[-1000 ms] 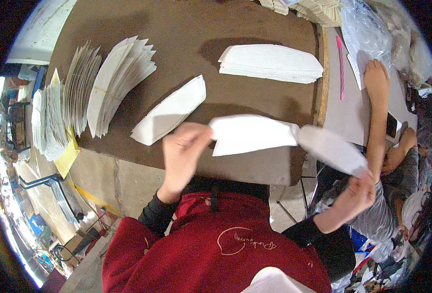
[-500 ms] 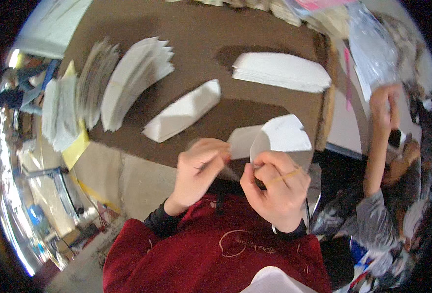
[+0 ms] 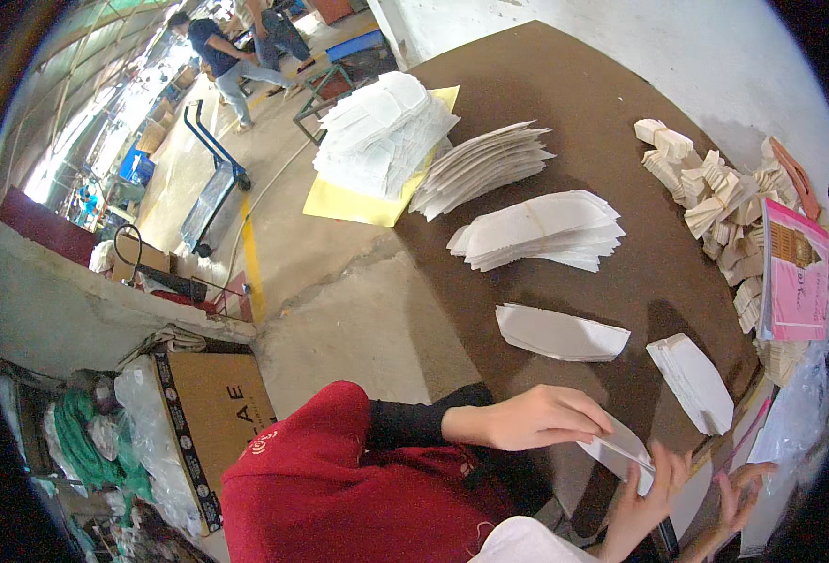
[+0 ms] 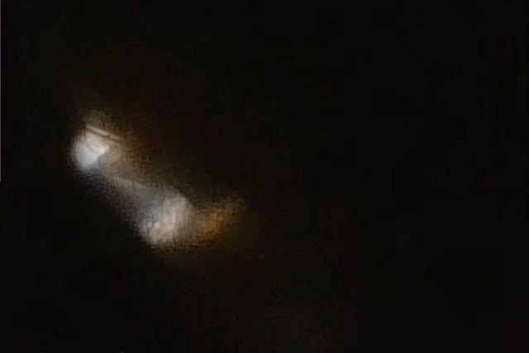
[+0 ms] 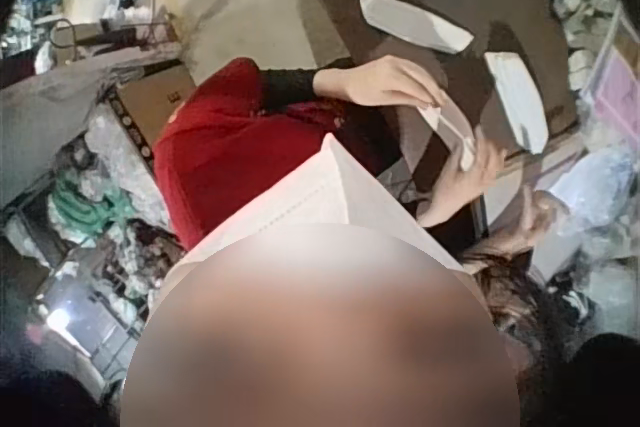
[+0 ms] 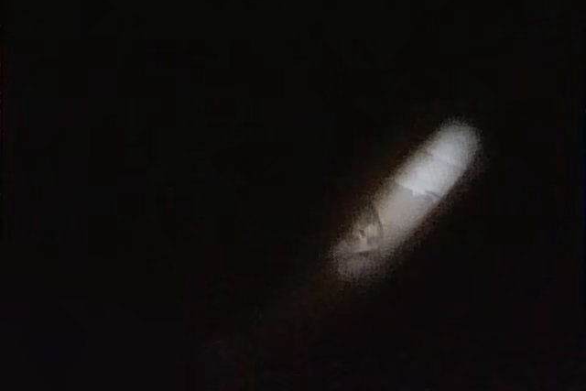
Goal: The person repeatedly folds white paper pieces in half and stacks them on the table. The person also briefly handles a printed document and a pink card. A coworker is visible across the table performing similar folding actions.
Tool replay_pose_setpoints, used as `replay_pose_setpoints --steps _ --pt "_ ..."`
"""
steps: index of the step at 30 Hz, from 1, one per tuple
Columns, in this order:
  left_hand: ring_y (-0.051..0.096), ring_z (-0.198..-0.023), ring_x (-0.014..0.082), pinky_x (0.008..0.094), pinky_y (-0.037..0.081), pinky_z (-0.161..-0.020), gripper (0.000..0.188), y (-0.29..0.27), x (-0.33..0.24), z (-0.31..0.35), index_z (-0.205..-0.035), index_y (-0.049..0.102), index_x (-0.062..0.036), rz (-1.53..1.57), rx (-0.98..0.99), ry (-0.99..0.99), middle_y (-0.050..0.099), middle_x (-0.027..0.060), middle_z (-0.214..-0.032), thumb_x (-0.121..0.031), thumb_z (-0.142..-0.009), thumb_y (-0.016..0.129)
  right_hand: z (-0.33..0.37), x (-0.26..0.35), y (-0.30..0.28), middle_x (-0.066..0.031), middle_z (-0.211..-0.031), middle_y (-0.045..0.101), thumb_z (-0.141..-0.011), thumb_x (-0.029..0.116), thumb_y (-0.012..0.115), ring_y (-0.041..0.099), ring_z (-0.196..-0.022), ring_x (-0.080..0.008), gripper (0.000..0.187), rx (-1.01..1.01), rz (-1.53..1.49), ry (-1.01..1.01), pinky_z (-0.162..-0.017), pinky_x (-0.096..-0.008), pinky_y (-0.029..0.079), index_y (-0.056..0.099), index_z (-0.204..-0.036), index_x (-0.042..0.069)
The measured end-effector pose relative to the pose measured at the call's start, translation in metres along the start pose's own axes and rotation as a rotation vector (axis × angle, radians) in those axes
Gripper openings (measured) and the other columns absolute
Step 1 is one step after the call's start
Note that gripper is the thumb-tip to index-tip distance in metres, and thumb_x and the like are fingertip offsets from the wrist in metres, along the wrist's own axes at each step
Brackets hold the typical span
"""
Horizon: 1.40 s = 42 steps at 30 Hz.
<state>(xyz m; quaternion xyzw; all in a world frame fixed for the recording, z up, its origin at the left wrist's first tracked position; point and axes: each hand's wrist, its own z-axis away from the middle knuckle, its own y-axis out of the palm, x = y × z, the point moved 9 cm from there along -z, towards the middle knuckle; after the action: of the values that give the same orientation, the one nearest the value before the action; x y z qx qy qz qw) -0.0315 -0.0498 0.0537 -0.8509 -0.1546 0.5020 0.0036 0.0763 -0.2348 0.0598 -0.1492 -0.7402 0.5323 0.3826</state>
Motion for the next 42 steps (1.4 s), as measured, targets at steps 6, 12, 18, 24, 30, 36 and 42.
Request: replay_pose_setpoints --steps 6,12,18,24,30,36,42 --pt "0.065 -0.102 0.0307 0.0435 0.052 -0.086 0.014 0.002 0.008 0.024 -0.099 0.068 -0.0003 -0.126 0.141 0.062 0.067 0.0134 -0.115 -0.011 -0.091 0.071 0.053 0.008 -0.017 -0.0172 -0.104 0.067 -0.089 -0.006 0.066 0.066 -0.092 -0.0345 0.016 -0.243 -0.110 -0.299 -0.079 -0.0421 0.055 0.072 -0.101 0.003" --pt "0.065 -0.106 0.0317 0.0458 0.052 -0.085 0.030 0.009 0.017 0.041 -0.104 0.071 -0.0048 -0.645 0.191 0.098 0.065 0.0132 -0.123 -0.027 -0.084 0.075 0.087 -0.004 0.043 -0.0189 -0.117 0.061 -0.083 -0.011 0.059 0.059 -0.109 -0.0391 0.049 -0.028 -0.244 0.075 -0.098 -0.0473 0.047 0.061 -0.129 0.007" --pt "0.068 -0.105 0.0337 0.0428 0.055 -0.088 0.036 0.033 0.024 0.051 -0.121 0.069 0.0001 -0.394 0.246 -0.019 0.069 0.0165 -0.118 -0.002 -0.085 0.066 0.085 -0.009 0.045 -0.0123 -0.132 0.060 -0.080 -0.007 0.069 0.059 -0.115 -0.0342 0.056 -0.125 -0.420 0.093 -0.097 -0.0432 0.050 0.065 -0.129 0.019" --pt "0.070 -0.100 0.0341 0.0427 0.056 -0.088 0.041 0.026 0.028 0.046 -0.119 0.070 -0.0017 -0.361 0.194 -0.070 0.071 0.0168 -0.112 0.007 -0.081 0.059 0.083 -0.005 0.041 -0.0131 -0.138 0.056 -0.081 -0.002 0.071 0.058 -0.117 -0.0352 0.049 -0.178 -0.282 0.124 -0.097 -0.0435 0.049 0.069 -0.126 0.017" --pt "0.075 -0.084 0.0240 0.0329 0.063 -0.069 0.022 0.024 0.007 0.055 -0.104 0.075 0.0002 -0.424 0.130 0.205 0.075 0.0106 -0.100 -0.001 -0.084 0.067 0.112 -0.003 0.033 -0.0126 -0.103 0.071 -0.079 -0.005 0.070 0.067 -0.093 -0.0297 0.047 -0.374 -0.316 0.005 -0.085 -0.0412 0.053 0.068 -0.124 0.007" --pt "0.053 -0.131 0.0300 0.0466 0.041 -0.110 0.043 -0.001 0.011 0.031 -0.123 0.070 -0.0091 -0.423 0.109 -0.173 0.058 0.0122 -0.139 -0.012 -0.081 0.075 0.104 -0.019 0.049 -0.0175 -0.120 0.063 -0.086 -0.009 0.064 0.061 -0.106 -0.0363 0.047 -0.170 -0.221 0.158 -0.098 -0.0429 0.048 0.064 -0.130 0.007" --pt "0.051 -0.134 0.0347 0.0437 0.038 -0.113 0.086 -0.177 -0.001 -0.026 -0.151 0.040 -0.0095 -1.228 -0.389 -0.188 0.055 0.0164 -0.143 -0.028 -0.078 0.083 0.089 -0.017 0.014 -0.0180 -0.128 0.059 -0.088 -0.003 0.065 0.056 -0.117 -0.0360 0.045 -0.264 -0.208 0.024 -0.100 -0.0438 0.045 0.062 -0.132 0.004"
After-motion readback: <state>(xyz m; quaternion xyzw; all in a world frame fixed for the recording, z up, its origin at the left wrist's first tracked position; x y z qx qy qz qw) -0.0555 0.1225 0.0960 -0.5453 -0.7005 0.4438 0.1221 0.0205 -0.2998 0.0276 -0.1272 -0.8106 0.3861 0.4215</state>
